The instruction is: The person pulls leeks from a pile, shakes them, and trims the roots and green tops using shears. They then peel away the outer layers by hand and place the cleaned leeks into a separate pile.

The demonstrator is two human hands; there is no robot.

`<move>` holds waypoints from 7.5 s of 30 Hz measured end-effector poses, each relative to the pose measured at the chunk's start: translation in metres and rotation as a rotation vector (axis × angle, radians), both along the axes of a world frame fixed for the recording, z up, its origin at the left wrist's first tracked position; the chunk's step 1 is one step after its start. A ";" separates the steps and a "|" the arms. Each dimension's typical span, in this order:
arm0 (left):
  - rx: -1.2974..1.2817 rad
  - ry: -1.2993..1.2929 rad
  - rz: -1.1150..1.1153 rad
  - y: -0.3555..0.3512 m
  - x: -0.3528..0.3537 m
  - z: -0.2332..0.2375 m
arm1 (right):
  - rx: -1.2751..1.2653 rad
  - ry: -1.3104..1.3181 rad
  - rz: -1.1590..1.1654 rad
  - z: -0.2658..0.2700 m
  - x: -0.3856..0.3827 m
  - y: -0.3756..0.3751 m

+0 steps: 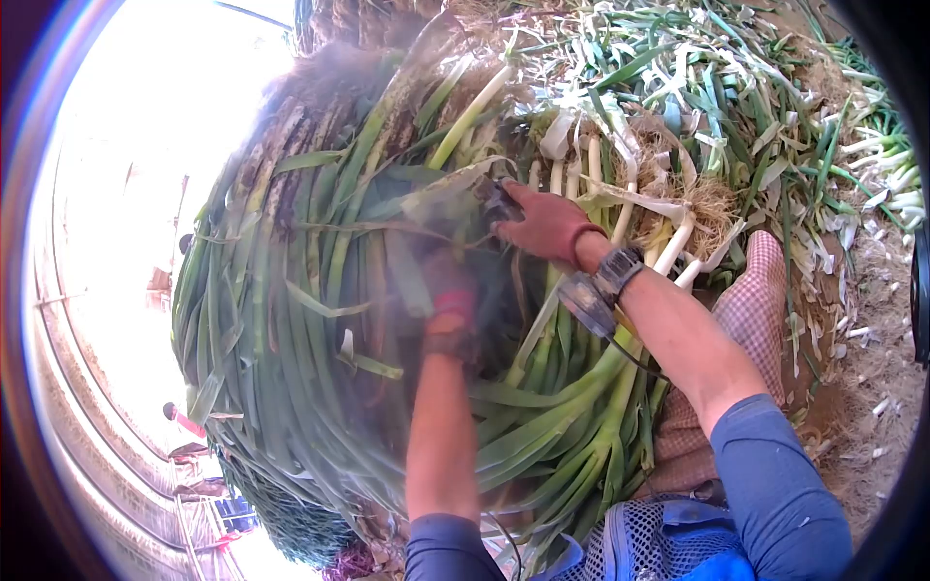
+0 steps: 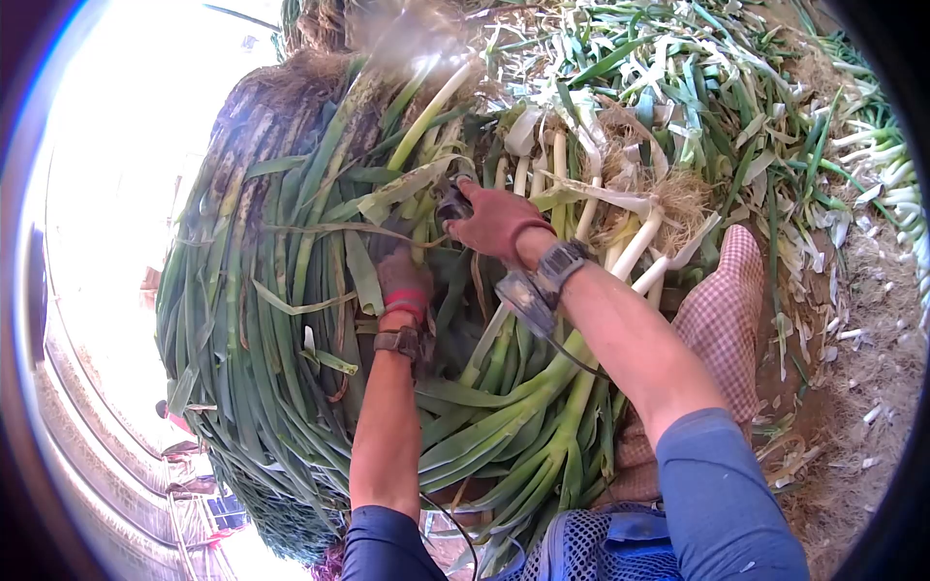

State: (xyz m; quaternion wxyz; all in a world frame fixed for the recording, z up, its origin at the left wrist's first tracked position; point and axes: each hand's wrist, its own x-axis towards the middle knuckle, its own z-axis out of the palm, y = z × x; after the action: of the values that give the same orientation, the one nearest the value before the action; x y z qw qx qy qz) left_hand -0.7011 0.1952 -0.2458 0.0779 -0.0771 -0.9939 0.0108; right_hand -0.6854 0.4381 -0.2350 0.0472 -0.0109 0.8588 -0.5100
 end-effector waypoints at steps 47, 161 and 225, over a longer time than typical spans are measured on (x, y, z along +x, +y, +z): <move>0.343 -0.473 0.227 0.026 0.129 0.028 | 0.011 -0.383 0.021 0.005 0.064 0.039; 0.431 -0.078 0.404 -0.051 0.171 0.205 | -0.473 -0.077 0.380 0.111 0.231 0.003; 0.470 0.113 0.269 -0.032 0.255 0.166 | -0.098 0.172 0.361 0.148 0.160 -0.049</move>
State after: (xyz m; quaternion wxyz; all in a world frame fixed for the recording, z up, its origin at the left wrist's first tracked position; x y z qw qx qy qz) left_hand -0.4462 0.1637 -0.0798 0.1468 0.0765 -0.9645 -0.2058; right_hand -0.5250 0.3890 -0.0868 0.0640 -0.2105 0.8179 -0.5317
